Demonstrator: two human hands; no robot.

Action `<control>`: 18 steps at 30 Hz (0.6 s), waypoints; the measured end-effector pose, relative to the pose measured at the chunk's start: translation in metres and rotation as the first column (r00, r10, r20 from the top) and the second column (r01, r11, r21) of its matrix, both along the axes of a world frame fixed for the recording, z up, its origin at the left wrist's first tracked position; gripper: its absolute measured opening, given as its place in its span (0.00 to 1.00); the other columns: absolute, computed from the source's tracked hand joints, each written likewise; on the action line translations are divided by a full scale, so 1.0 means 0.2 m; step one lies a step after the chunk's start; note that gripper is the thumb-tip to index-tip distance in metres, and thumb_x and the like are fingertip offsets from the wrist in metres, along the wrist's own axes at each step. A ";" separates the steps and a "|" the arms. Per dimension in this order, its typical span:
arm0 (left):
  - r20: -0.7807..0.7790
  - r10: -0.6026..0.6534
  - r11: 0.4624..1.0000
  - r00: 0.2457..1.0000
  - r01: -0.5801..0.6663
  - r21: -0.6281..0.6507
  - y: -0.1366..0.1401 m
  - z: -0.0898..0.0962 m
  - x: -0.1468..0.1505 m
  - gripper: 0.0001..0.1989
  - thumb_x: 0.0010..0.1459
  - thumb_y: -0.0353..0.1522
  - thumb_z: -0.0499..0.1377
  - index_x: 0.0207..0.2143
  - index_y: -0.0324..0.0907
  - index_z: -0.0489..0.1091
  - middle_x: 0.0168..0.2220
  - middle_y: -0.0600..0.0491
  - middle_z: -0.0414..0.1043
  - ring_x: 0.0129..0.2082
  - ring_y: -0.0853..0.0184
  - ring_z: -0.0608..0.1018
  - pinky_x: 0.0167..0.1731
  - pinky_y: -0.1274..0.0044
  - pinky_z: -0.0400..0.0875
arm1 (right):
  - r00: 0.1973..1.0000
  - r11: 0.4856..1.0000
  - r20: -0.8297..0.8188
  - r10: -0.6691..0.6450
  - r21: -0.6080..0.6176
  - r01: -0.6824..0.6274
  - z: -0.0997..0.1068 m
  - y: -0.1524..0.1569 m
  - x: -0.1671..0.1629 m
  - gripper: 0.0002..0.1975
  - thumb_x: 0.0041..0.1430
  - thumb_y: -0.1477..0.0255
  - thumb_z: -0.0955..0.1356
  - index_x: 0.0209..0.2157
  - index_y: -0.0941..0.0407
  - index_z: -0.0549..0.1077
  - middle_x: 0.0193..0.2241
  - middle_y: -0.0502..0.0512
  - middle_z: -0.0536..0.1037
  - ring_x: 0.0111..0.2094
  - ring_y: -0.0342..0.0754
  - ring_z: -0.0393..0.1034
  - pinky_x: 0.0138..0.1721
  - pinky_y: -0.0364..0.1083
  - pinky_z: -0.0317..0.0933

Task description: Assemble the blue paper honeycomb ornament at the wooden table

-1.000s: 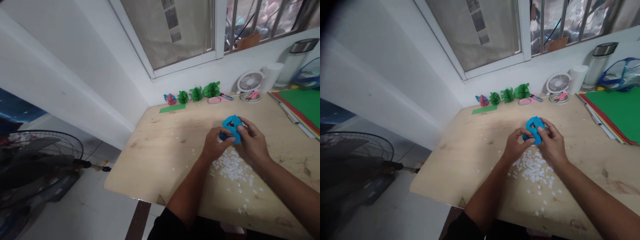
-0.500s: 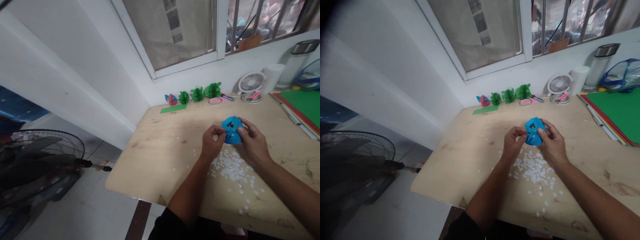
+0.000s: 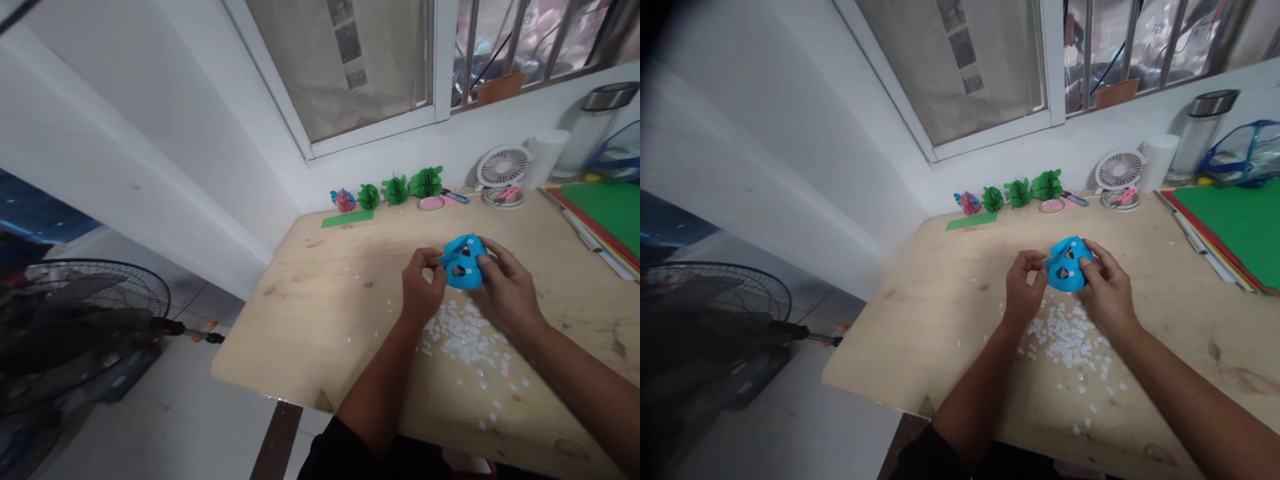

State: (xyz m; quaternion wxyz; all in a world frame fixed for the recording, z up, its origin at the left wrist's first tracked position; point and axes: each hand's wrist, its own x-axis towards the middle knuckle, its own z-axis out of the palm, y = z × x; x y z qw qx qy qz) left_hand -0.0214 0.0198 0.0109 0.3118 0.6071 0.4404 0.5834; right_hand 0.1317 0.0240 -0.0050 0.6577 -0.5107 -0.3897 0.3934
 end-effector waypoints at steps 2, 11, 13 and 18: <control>-0.142 0.058 0.997 0.988 -0.049 0.067 -0.01 0.00 -0.01 0.14 0.59 0.25 0.59 0.47 0.43 0.74 0.35 0.53 0.77 0.38 0.64 0.81 0.46 0.71 0.77 | 0.999 1.000 -0.032 -0.012 -0.015 0.012 0.00 0.00 0.00 0.27 0.51 0.55 0.79 0.51 0.51 0.82 0.34 0.53 0.81 0.29 0.47 0.73 0.30 0.47 0.72; -0.565 0.274 0.898 0.778 0.003 0.439 -0.02 0.01 -0.01 0.22 0.60 0.23 0.54 0.53 0.45 0.77 0.47 0.47 0.80 0.48 0.59 0.79 0.52 0.68 0.73 | 0.999 0.999 -0.028 -0.029 -0.016 0.029 0.02 -0.02 -0.01 0.25 0.51 0.60 0.78 0.51 0.51 0.83 0.36 0.52 0.81 0.30 0.46 0.72 0.29 0.44 0.68; -0.591 0.291 0.877 0.752 0.037 0.479 -0.02 0.02 -0.02 0.22 0.59 0.23 0.55 0.51 0.48 0.79 0.53 0.47 0.78 0.54 0.58 0.77 0.57 0.66 0.71 | 0.999 0.999 0.002 -0.032 -0.007 0.032 0.02 -0.03 -0.02 0.24 0.51 0.60 0.78 0.50 0.51 0.84 0.37 0.53 0.82 0.32 0.47 0.73 0.30 0.45 0.69; -0.582 0.315 0.884 0.749 -0.008 0.468 -0.03 0.02 -0.03 0.19 0.52 0.25 0.60 0.46 0.47 0.81 0.55 0.47 0.78 0.59 0.53 0.74 0.60 0.61 0.69 | 0.996 0.999 0.076 -0.042 0.014 0.041 0.03 -0.03 -0.02 0.24 0.51 0.58 0.77 0.50 0.50 0.84 0.44 0.56 0.85 0.39 0.53 0.77 0.37 0.50 0.74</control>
